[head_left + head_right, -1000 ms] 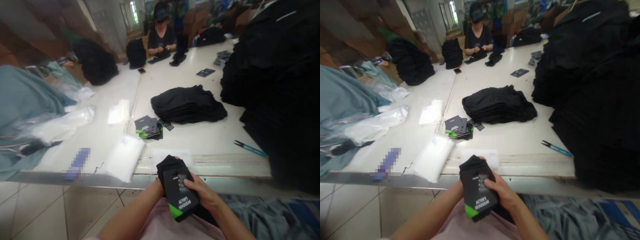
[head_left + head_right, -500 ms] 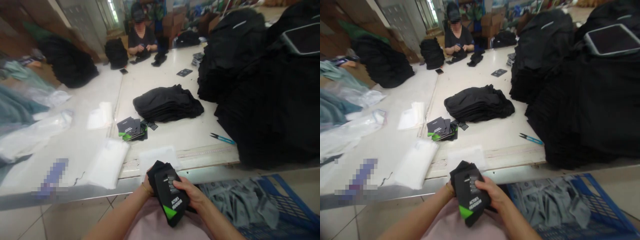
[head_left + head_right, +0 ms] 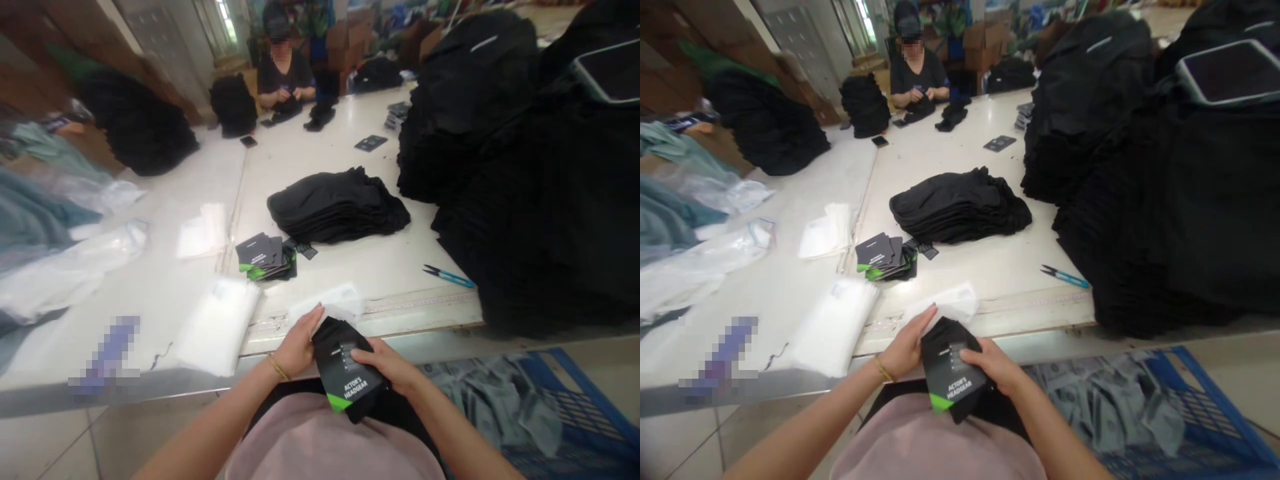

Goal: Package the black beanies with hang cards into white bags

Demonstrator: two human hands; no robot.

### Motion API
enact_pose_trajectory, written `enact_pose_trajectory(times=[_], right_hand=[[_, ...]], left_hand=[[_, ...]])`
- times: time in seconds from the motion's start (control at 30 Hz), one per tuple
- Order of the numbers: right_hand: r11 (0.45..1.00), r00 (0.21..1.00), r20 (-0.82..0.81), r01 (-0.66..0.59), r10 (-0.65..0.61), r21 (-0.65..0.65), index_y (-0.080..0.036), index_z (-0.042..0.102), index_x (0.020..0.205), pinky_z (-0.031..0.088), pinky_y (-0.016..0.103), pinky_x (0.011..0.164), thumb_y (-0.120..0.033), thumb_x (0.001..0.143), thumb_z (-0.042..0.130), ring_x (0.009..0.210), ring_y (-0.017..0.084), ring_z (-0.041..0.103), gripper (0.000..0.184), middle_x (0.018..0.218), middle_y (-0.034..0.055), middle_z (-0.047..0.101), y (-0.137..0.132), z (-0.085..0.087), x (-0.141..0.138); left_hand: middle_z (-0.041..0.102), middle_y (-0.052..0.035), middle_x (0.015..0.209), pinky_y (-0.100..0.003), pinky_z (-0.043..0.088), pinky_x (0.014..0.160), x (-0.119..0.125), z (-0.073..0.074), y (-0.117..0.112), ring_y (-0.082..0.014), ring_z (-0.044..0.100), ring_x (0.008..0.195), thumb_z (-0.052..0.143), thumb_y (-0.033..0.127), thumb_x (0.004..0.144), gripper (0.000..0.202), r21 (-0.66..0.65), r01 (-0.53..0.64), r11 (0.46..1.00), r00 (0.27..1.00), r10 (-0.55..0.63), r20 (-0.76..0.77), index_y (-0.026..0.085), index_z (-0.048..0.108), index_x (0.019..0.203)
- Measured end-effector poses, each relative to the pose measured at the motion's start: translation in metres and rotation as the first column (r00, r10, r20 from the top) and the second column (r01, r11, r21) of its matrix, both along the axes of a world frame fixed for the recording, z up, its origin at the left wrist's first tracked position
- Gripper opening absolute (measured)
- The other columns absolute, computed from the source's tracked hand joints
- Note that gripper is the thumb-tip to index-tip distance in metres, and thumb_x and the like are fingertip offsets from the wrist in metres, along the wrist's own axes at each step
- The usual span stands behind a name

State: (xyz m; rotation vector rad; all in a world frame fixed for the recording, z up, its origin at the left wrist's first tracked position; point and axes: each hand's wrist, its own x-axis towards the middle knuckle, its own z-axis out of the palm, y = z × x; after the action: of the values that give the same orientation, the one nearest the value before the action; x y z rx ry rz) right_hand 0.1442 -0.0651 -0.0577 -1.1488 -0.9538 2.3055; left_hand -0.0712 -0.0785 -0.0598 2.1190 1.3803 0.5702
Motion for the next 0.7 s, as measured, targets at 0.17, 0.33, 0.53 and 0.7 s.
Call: enact_pose_trajectory(times=[0.17,0.33,0.53,0.7], right_hand=[[0.998,0.99,0.14,0.001,-0.01,0.063,-0.013,0.066,0.076,0.045,0.027,0.058,-0.029,0.059,0.069,0.057,0.015,0.059,0.024,0.066,0.0014,0.068,0.014,0.003,0.003],[0.969,0.958,0.147,0.243,-0.248,0.05,-0.013,0.066,0.078,0.046,0.029,0.061,-0.027,0.058,0.068,0.059,0.017,0.061,0.025,0.065,0.0014,0.068,0.019,0.011,-0.005],[0.728,0.705,0.182,0.658,-0.685,0.192,-0.016,0.063,0.083,0.049,0.033,0.071,-0.034,0.057,0.07,0.074,0.022,0.063,0.033,0.076,0.0033,0.069,0.016,0.006,-0.038],[0.741,0.735,0.09,0.668,-0.672,0.077,-0.017,0.062,0.085,0.047,0.034,0.082,-0.037,0.059,0.068,0.083,0.023,0.064,0.034,0.085,0.0051,0.07,0.012,-0.001,-0.045]], left_hand=[[0.013,-0.0127,0.147,-0.048,0.023,0.107,0.002,0.027,0.004,-0.0253,0.009,0.135,0.05,0.003,0.07,0.084,0.011,0.228,0.974,0.956,-0.222,-0.191,0.02,0.006,0.14],[0.018,-0.0078,0.147,-0.05,0.02,0.107,0.015,0.037,-0.004,-0.0273,0.009,0.135,0.055,0.007,0.07,0.084,-0.006,0.331,0.944,0.905,-0.319,-0.281,0.025,0.012,0.14],[0.014,-0.0069,0.148,-0.053,0.022,0.105,0.046,0.011,-0.015,-0.027,0.002,0.135,0.038,-0.003,0.078,0.073,0.18,0.101,0.979,0.967,-0.054,-0.251,0.033,0.018,0.138],[0.024,-0.0072,0.145,-0.051,0.028,0.103,0.054,0.003,-0.015,-0.0276,0.011,0.135,0.039,-0.002,0.079,0.072,0.271,0.213,0.939,0.951,-0.136,-0.277,0.029,0.014,0.139]])
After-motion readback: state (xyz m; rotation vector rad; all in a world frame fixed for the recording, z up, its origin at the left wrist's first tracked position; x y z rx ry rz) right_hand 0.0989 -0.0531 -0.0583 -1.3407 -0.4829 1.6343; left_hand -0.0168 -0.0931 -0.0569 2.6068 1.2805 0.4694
